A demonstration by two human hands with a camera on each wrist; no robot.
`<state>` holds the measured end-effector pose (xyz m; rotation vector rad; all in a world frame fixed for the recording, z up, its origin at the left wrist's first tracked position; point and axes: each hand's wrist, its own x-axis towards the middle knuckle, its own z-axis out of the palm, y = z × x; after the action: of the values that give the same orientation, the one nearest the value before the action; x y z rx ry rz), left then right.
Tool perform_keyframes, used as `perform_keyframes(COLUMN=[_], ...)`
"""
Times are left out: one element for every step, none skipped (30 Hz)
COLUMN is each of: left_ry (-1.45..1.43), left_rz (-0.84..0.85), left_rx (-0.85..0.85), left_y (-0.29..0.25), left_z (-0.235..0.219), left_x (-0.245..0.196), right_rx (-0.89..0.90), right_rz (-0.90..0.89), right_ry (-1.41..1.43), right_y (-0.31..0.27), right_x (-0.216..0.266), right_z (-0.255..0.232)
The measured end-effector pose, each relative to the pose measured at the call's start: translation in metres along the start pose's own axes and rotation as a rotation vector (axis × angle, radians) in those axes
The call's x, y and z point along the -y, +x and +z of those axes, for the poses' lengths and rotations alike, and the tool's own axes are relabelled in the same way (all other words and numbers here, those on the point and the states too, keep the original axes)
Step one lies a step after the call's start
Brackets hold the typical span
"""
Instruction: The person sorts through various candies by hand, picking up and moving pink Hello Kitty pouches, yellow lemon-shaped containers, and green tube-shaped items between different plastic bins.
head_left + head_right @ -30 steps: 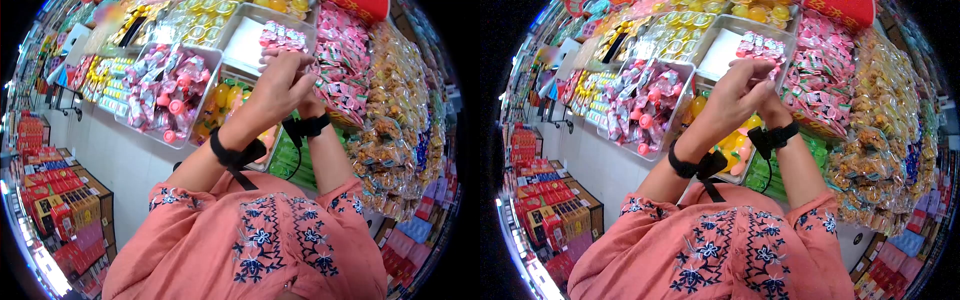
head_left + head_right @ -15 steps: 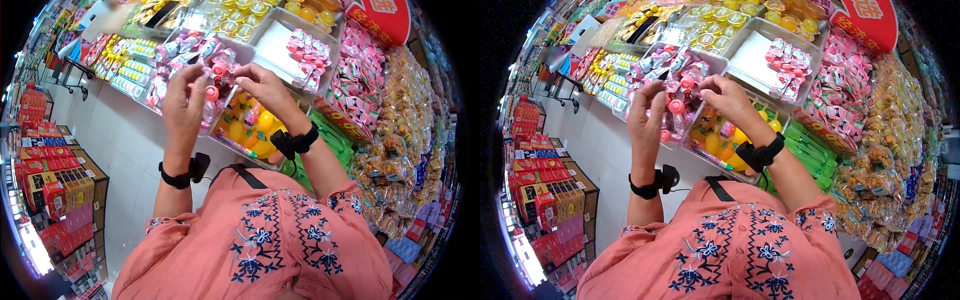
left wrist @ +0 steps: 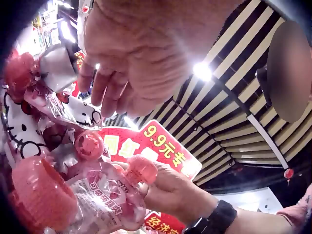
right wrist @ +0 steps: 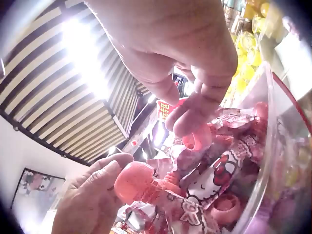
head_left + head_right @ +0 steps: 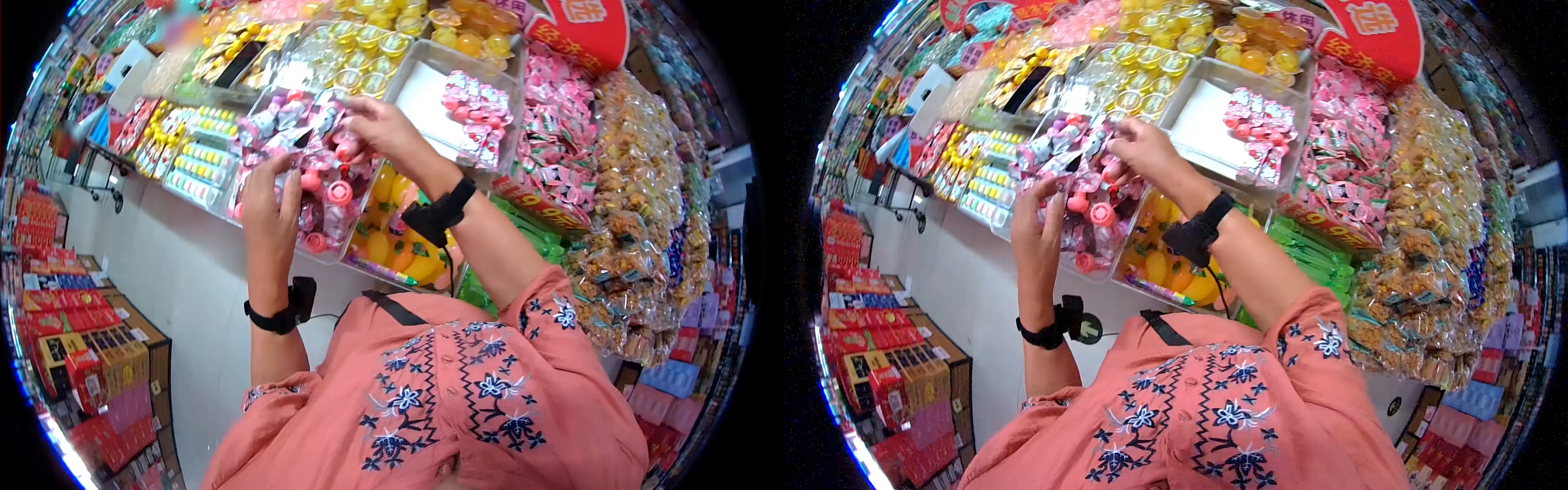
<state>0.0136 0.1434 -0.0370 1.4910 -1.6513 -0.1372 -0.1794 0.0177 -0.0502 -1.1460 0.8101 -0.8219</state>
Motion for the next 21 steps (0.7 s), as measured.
perform_keyframes(left_ry=[-0.002,-0.001,0.002,-0.006,0.01,0.029,0.049,0.066,0.084,0.102,0.091,0.08,0.072,0.06,0.048,0.035,0.033,0.028,0.024,0.002,-0.021], left_rz=[0.013,0.022,0.028,0.047,0.068,0.088,0.109,0.106,0.103,0.1,0.096,0.091,0.085,0.076,0.067,0.058,0.057,0.056,0.054,0.042,0.03], left_rx=[0.008,0.015,0.023,0.017,0.017,0.019,0.02,0.025,0.03,0.035,0.046,0.056,0.067,0.075,0.082,0.09,0.099,0.107,0.115,0.123,0.131], left_y=[0.0,-0.001,-0.001,0.001,0.002,0.003,0.004,0.005,0.006,0.006,0.007,0.007,0.007,0.007,0.006,0.005,0.005,0.004,0.003,0.003,0.002], left_z=[0.0,0.001,0.001,0.003,0.004,0.004,0.005,0.005,0.005,0.006,0.007,0.008,0.008,0.008,0.009,0.009,0.01,0.011,0.012,0.013,0.013], left_x=[0.001,0.001,0.0,-0.002,-0.003,-0.004,-0.004,-0.005,-0.006,-0.007,-0.007,-0.006,-0.006,-0.005,-0.005,-0.004,-0.003,-0.002,-0.001,-0.002,-0.003], right_rx=[0.005,-0.031,-0.03,-0.029,-0.028,-0.021,-0.047,-0.073,-0.099,-0.146,-0.12,-0.093,-0.064,-0.063,-0.064,-0.066,-0.068,-0.073,-0.077,-0.08,-0.077], right_rz=[0.015,0.022,0.006,-0.009,-0.025,-0.011,-0.023,-0.035,-0.046,-0.043,-0.035,-0.026,-0.017,-0.014,-0.015,-0.015,-0.018,-0.028,-0.036,-0.044,-0.067], right_ry=[0.033,0.052,0.037,0.024,0.014,0.007,0.007,0.007,0.007,0.008,0.001,-0.005,-0.01,-0.011,-0.015,-0.019,-0.026,-0.006,0.014,0.034,-0.016], right_y=[-0.003,-0.004,-0.002,0.0,0.002,0.002,0.003,0.004,0.005,0.005,0.005,0.004,0.005,0.005,0.003,0.001,0.0,0.001,0.002,0.004,0.005], right_x=[-0.001,0.0,-0.001,-0.004,-0.006,-0.005,-0.006,-0.009,-0.01,-0.012,-0.011,-0.011,-0.01,-0.01,-0.008,-0.004,-0.001,-0.002,-0.004,-0.007,-0.01], right_z=[0.001,0.0,-0.003,-0.007,-0.01,-0.01,-0.007,-0.004,0.0,0.003,0.001,0.0,-0.001,-0.001,-0.001,0.0,-0.001,-0.001,0.001,0.003,0.003])
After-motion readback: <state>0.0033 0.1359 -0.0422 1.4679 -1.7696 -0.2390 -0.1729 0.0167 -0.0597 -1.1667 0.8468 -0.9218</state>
